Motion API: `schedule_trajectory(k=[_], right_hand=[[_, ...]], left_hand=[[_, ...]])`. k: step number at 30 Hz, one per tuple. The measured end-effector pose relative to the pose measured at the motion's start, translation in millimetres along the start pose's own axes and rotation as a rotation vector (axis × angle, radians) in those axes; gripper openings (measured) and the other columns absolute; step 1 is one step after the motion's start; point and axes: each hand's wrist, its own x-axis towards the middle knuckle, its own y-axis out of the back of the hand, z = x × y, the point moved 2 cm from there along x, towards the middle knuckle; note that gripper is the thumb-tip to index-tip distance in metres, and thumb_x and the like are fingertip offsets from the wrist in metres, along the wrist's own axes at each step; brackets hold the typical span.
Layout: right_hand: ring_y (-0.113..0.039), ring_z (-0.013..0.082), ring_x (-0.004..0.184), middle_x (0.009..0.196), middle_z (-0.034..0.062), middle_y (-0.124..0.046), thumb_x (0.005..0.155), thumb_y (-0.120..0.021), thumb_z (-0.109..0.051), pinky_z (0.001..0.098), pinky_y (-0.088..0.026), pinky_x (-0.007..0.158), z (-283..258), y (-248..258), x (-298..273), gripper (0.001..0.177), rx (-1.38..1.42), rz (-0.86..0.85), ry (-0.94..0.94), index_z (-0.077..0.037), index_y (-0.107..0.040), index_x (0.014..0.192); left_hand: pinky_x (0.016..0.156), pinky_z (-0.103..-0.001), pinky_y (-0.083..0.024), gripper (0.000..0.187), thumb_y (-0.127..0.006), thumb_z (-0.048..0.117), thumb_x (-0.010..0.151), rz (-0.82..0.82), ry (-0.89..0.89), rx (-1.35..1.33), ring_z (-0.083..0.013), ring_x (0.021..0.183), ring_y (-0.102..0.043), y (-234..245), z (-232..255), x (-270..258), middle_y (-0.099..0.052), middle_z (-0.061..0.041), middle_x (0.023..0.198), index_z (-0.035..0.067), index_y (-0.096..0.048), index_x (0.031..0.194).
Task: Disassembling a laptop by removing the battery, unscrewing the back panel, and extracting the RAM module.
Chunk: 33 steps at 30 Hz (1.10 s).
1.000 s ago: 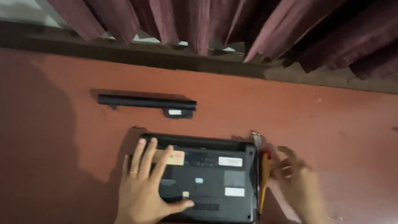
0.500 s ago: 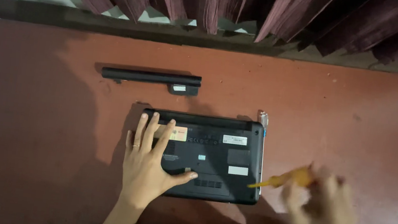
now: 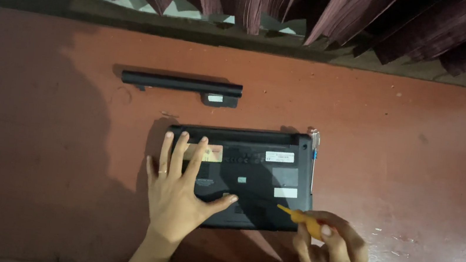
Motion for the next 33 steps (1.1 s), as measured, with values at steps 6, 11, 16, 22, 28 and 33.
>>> schedule_trajectory(k=[6, 11, 16, 22, 28, 33], right_hand=[[-0.071, 0.0241, 0.078, 0.102, 0.0201, -0.059, 0.088, -0.077, -0.005, 0.0307, -0.061, 0.067, 4, -1, -2, 0.041, -0.030, 0.033, -0.023, -0.006, -0.054, 0.122], [-0.074, 0.0304, 0.079, 0.101, 0.0200, -0.058, 0.082, -0.077, -0.001, 0.0317, -0.063, 0.067, -5, -2, 2, 0.028, 0.068, -0.028, -0.048, -0.004, -0.058, 0.102], [-0.073, 0.0271, 0.084, 0.102, 0.0209, -0.066, 0.084, -0.072, -0.002, 0.0293, -0.063, 0.074, -22, 1, 49, 0.020, 0.172, -0.204, 0.028, -0.005, -0.059, 0.098], [-0.077, 0.0324, 0.092, 0.105, 0.0245, -0.068, 0.086, -0.056, 0.000, 0.0334, -0.068, 0.078, -10, 3, 68, 0.010, 0.676, -0.405, -0.089, -0.007, -0.051, 0.081], [-0.067, 0.0350, 0.110, 0.095, 0.0112, -0.075, 0.084, -0.037, 0.013, 0.0554, -0.039, 0.109, 4, 3, 106, 0.034, 1.128, -0.688, -0.225, -0.013, -0.042, 0.063], [-0.058, 0.0399, 0.128, 0.071, -0.0024, -0.059, 0.092, -0.037, 0.004, 0.0547, 0.000, 0.118, 1, 5, 128, 0.035, 1.116, -0.951, -0.112, -0.016, -0.045, 0.064]], left_hand=[[0.109, -0.061, -0.034, 0.110, -0.067, 0.082, 0.064, 0.020, -0.062, -0.103, -0.0390, 0.146, -0.024, -2, -4, 0, -0.036, -0.016, 0.153, 0.018, -0.038, 0.149], [0.112, -0.060, -0.032, 0.111, -0.075, 0.077, 0.064, 0.013, -0.109, -0.141, -0.0405, 0.145, -0.025, 0, -7, 6, -0.033, -0.015, 0.154, 0.017, -0.038, 0.149], [0.114, -0.054, -0.029, 0.110, -0.074, 0.078, 0.063, -0.019, -0.101, -0.102, -0.0349, 0.147, -0.021, 1, -5, 10, -0.034, -0.015, 0.154, 0.016, -0.040, 0.148], [0.113, -0.058, -0.023, 0.111, -0.067, 0.081, 0.067, -0.062, -0.070, -0.084, -0.0340, 0.148, -0.016, 2, -2, 10, -0.029, -0.014, 0.156, 0.018, -0.033, 0.151], [0.112, -0.062, -0.018, 0.090, -0.063, 0.057, 0.082, -0.243, -0.321, -0.274, -0.0404, 0.147, -0.013, 28, 37, 29, -0.018, -0.021, 0.158, 0.008, -0.029, 0.150], [0.113, -0.050, -0.042, 0.033, -0.045, 0.012, 0.103, -0.552, -0.763, -1.136, -0.0357, 0.136, -0.049, 34, 83, 40, -0.051, -0.016, 0.143, 0.006, -0.048, 0.135]])
